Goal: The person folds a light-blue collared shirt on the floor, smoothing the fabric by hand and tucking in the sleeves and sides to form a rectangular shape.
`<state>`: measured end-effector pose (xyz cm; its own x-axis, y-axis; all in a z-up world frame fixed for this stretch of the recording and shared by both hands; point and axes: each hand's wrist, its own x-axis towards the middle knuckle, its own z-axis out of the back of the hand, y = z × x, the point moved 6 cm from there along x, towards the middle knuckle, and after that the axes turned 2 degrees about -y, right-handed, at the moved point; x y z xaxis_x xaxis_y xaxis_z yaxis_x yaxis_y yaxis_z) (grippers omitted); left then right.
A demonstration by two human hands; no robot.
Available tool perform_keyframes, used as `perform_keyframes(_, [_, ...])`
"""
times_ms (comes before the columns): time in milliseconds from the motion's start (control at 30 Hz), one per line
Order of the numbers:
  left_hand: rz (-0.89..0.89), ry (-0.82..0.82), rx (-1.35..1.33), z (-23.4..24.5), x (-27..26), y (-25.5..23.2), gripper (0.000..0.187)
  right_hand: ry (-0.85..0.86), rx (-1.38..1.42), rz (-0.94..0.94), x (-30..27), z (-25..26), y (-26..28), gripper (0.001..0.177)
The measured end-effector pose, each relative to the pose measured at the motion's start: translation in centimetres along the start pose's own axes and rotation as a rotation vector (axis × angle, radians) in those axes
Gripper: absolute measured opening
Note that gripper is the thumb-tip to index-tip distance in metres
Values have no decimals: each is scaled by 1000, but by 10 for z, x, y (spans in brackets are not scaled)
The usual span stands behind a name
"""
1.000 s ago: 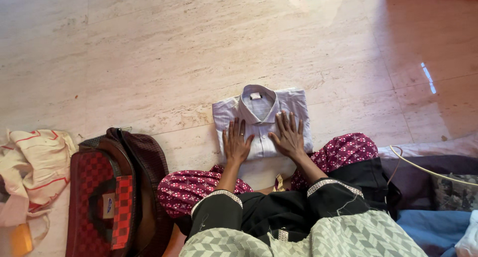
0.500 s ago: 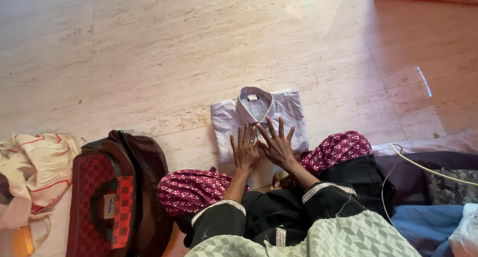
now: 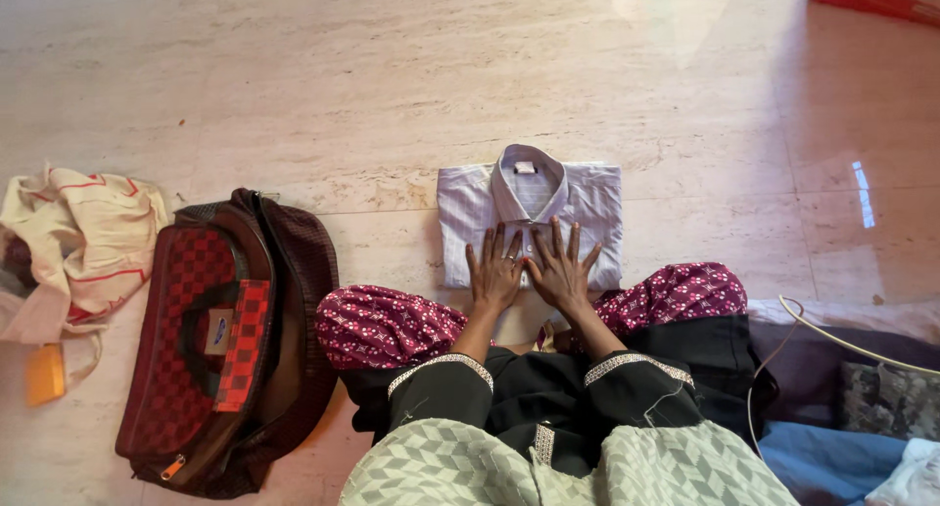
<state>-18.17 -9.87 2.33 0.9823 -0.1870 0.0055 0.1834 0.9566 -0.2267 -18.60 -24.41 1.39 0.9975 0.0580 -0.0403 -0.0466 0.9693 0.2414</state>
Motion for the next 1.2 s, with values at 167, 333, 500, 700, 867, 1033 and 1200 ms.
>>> perform_keyframes(167, [-29, -137, -100, 12, -3, 0, 58, -114, 43, 35, -4, 10, 1, 69])
perform_keyframes(333, [-5, -270, 106, 36, 6, -1, 62, -187, 67, 42, 3, 23, -1, 68])
perform_keyframes(500, [202, -69, -107, 27, 12, 18, 67, 95, 207, -234, 18, 14, -26, 46])
perform_keyframes(700, [143, -282, 106, 33, 23, 27, 63, -219, 178, -165, 55, 30, -67, 42])
perform_keyframes(867, [165, -181, -59, 37, 44, 56, 69, -132, 47, -28, 85, 36, -75, 71])
perform_keyframes(1033, [174, -138, -92, 33, 46, 58, 72, -3, 152, -119, 90, 32, -68, 67])
perform_keyframes(1200, [235, -137, -133, 42, 57, 53, 62, -23, 155, -110, 90, 34, -66, 67])
